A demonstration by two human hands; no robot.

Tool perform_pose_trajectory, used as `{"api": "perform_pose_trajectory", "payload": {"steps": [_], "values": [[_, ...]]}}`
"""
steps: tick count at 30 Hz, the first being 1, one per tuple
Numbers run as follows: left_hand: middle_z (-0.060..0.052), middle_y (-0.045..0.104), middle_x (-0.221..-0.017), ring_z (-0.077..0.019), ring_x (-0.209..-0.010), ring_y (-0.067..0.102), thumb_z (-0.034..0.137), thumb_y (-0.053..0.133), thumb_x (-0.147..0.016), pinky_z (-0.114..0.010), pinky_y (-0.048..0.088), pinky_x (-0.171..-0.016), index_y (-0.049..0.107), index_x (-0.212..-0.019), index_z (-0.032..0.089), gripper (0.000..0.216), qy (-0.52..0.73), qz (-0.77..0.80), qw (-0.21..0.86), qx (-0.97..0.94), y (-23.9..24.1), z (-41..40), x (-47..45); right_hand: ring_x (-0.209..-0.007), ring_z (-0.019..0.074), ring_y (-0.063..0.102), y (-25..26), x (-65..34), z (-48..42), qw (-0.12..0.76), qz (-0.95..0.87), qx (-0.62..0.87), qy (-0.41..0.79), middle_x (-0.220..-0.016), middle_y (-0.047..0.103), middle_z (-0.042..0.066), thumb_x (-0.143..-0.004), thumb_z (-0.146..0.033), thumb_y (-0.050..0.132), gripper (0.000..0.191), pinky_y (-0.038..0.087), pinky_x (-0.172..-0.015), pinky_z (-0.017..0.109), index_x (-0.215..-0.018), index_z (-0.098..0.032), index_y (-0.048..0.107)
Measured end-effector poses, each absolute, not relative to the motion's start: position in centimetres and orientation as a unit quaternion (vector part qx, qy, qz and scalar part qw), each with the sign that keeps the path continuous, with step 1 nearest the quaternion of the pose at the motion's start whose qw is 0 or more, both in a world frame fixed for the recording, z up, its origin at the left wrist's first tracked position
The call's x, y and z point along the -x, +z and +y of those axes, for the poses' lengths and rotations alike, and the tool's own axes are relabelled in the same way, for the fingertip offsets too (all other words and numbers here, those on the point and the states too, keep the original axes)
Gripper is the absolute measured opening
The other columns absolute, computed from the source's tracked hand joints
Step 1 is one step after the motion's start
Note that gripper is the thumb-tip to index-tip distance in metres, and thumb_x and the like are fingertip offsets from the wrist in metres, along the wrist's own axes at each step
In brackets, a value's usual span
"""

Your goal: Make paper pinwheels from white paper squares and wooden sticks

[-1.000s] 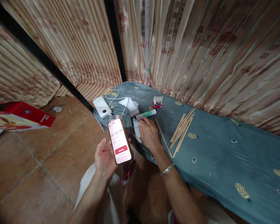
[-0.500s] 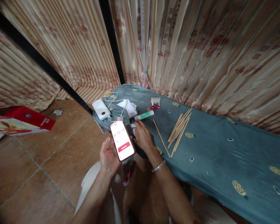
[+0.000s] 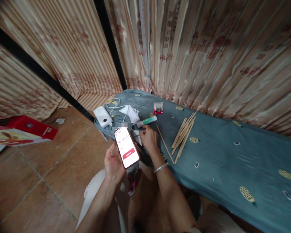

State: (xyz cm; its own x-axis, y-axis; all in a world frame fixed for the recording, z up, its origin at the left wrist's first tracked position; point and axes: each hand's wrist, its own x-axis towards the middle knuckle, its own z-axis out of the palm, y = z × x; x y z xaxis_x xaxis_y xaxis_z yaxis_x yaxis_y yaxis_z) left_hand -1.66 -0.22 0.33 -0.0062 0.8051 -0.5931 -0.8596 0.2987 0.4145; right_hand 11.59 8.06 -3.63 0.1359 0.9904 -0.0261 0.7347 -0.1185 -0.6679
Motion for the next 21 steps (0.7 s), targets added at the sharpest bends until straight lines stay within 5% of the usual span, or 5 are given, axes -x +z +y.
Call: {"api": "perform_pose_trajectory", "payload": {"steps": [13, 21], "values": [[-0.010, 0.074, -0.094, -0.0294, -0.103, 0.067, 0.036, 0.050, -0.086, -0.046, 0.050, -0.095, 0.066, -0.102, 0.013, 0.033, 0.585, 0.417, 0.694, 0.052, 0.6, -0.1, 1.5, -0.090, 0.0209, 0.067, -3.8, -10.9, 7.4, 0.256, -0.621, 0.710, 0.210, -0.096, 0.072, 0.010, -0.092, -0.031, 0.050, 0.028, 0.045, -0.078, 0.028, -0.114, -0.017, 0.060], [-0.012, 0.074, -0.094, -0.0319, -0.106, 0.066, 0.036, 0.050, -0.084, -0.048, 0.050, -0.095, 0.067, -0.100, 0.013, 0.033, 0.584, 0.414, 0.696, 0.052, 0.9, -0.1, 1.4, -0.087, 0.0237, 0.066, -3.5, -11.1, 5.8, 0.181, -0.648, 0.721, 0.163, -0.094, 0.072, 0.013, -0.095, -0.029, 0.045, 0.025, 0.044, -0.074, 0.030, -0.109, -0.015, 0.061]]}}
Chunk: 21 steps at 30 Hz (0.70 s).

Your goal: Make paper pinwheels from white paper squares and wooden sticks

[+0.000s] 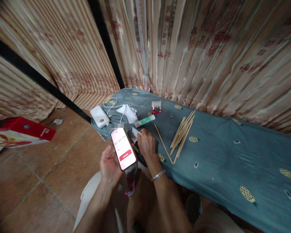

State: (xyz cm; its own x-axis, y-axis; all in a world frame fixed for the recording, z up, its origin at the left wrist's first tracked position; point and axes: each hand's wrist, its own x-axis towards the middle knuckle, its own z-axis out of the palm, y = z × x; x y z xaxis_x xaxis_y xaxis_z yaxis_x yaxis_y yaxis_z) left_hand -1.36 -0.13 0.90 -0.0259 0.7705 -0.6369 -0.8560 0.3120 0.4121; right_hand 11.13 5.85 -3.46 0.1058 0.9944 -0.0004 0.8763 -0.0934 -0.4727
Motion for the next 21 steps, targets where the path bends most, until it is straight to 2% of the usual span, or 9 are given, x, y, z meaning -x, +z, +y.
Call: {"api": "perform_pose_trajectory", "payload": {"steps": [4, 6, 8, 13, 21], "values": [[-0.013, 0.074, -0.097, -0.0323, -0.107, 0.065, 0.037, 0.046, -0.087, -0.049, 0.050, -0.095, 0.067, -0.102, 0.012, 0.036, 0.580, 0.416, 0.699, 0.053, 1.3, -0.1, 1.6, -0.106, 0.0266, 0.058, -3.1, -11.2, 5.3, 0.264, -0.690, 0.666, 0.106, -0.113, 0.067, 0.016, -0.095, -0.028, 0.045, 0.027, 0.043, -0.091, 0.035, -0.109, -0.013, 0.063], [-0.011, 0.074, -0.094, -0.0302, -0.104, 0.067, 0.037, 0.044, -0.089, -0.047, 0.050, -0.095, 0.066, -0.102, 0.012, 0.036, 0.588, 0.421, 0.688, 0.057, 1.2, -0.1, 1.8, -0.109, 0.0248, 0.057, -3.0, -11.7, 4.8, 0.313, -0.718, 0.612, 0.110, -0.120, 0.065, 0.013, -0.095, -0.025, 0.043, 0.028, 0.042, -0.097, 0.036, -0.109, -0.016, 0.065], [-0.009, 0.075, -0.091, -0.0279, -0.100, 0.069, 0.036, 0.045, -0.089, -0.044, 0.051, -0.094, 0.066, -0.103, 0.013, 0.034, 0.598, 0.425, 0.677, 0.058, 1.0, -0.2, 2.1, -0.107, 0.0226, 0.058, -3.1, -12.2, 4.4, 0.332, -0.742, 0.565, 0.143, -0.118, 0.067, 0.010, -0.095, -0.024, 0.043, 0.027, 0.043, -0.097, 0.036, -0.107, -0.018, 0.066], [-0.007, 0.075, -0.090, -0.0259, -0.093, 0.070, 0.034, 0.052, -0.086, -0.041, 0.052, -0.092, 0.066, -0.101, 0.013, 0.030, 0.600, 0.425, 0.677, 0.043, 0.1, -0.5, 2.9, -0.104, 0.0207, 0.060, -3.9, -12.7, 3.9, 0.286, -0.788, 0.504, 0.208, -0.112, 0.069, 0.010, -0.095, -0.025, 0.043, 0.027, 0.044, -0.096, 0.035, -0.102, -0.017, 0.068], [-0.005, 0.075, -0.095, -0.0242, -0.093, 0.070, 0.033, 0.061, -0.079, -0.038, 0.052, -0.091, 0.066, -0.100, 0.016, 0.027, 0.610, 0.414, 0.675, 0.006, -1.2, -0.8, 3.2, -0.105, 0.0220, 0.054, -3.9, -12.1, 4.7, 0.174, -0.833, 0.500, 0.162, -0.115, 0.064, 0.012, -0.092, -0.012, 0.042, 0.029, 0.043, -0.096, 0.033, -0.108, -0.014, 0.067]]}}
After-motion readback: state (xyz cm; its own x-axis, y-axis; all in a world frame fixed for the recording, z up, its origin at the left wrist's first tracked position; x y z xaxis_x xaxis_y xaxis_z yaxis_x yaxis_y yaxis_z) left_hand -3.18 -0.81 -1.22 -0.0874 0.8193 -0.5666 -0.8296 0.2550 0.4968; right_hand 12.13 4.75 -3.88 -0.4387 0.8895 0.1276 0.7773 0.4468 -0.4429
